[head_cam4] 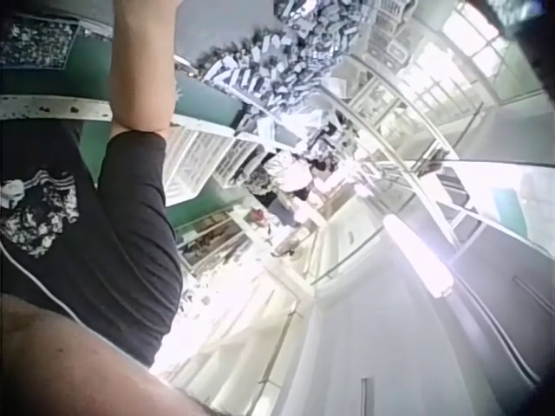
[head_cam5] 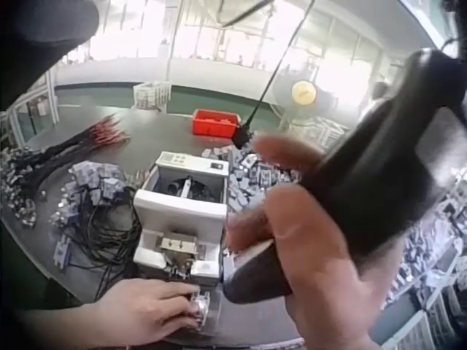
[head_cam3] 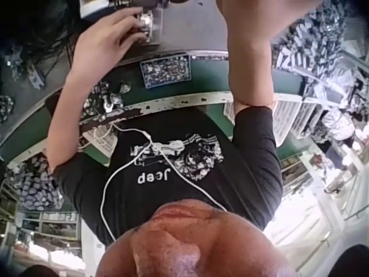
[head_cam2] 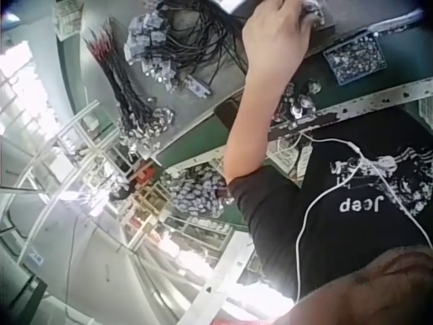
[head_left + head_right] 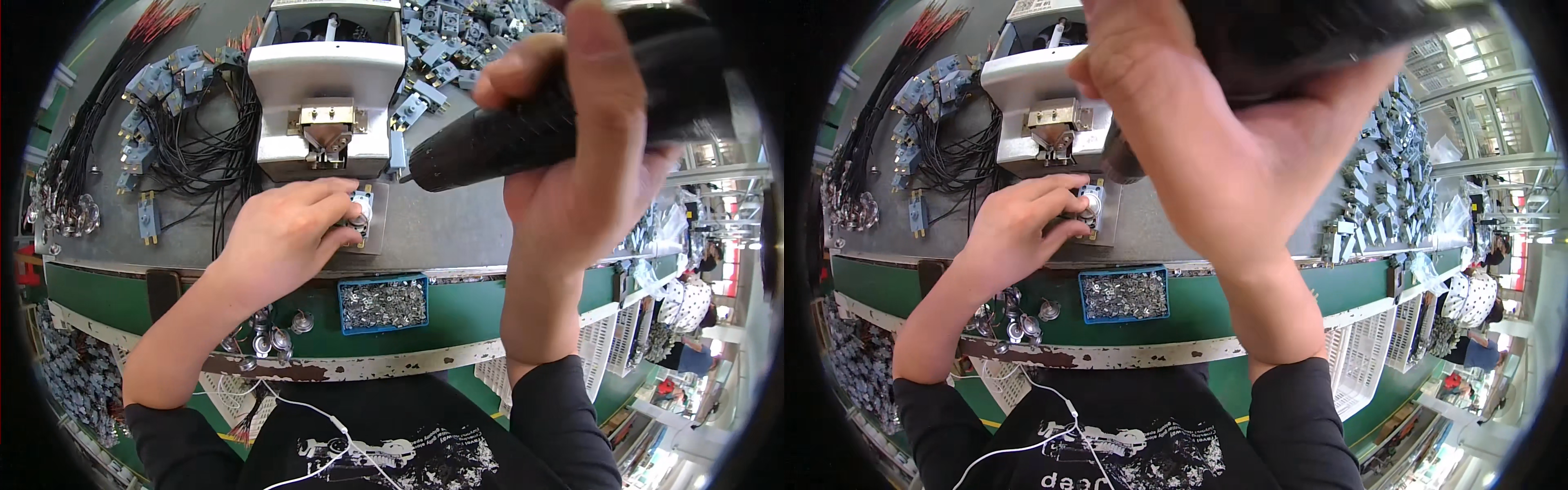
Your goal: Assembling small electronic components using an electric screwdriver on a factory line.
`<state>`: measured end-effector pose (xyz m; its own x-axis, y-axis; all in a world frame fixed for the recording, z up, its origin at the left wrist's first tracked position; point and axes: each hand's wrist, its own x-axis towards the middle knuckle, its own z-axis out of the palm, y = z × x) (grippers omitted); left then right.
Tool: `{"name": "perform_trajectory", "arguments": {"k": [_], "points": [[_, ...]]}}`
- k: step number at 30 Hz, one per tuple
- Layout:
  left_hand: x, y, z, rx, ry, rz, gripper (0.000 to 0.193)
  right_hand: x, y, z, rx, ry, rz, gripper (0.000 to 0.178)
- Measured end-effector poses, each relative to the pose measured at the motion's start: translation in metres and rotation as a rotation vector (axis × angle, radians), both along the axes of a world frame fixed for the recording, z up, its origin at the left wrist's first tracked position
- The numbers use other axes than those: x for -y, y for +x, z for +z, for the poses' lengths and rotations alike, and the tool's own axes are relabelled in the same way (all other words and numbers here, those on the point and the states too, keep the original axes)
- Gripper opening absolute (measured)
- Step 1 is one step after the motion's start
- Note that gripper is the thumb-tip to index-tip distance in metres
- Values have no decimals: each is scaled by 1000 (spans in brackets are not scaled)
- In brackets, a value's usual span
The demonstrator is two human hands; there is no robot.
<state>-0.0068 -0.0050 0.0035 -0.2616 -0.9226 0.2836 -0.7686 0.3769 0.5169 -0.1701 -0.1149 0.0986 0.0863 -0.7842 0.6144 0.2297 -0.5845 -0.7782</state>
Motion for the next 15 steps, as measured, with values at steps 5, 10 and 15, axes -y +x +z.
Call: {"name": "perform_trajectory", "arguments": {"k": [5,10,15], "points": [[-6,1,-2,12,12,41,22,-1,8,-4,3,125,66,52],[-6,0,1,-6,88,50,23,-2,17,5,7,232,154,53],[-6,-3,-2,-15,43,59,24,-1,31,9,4,309,236,53]]}}
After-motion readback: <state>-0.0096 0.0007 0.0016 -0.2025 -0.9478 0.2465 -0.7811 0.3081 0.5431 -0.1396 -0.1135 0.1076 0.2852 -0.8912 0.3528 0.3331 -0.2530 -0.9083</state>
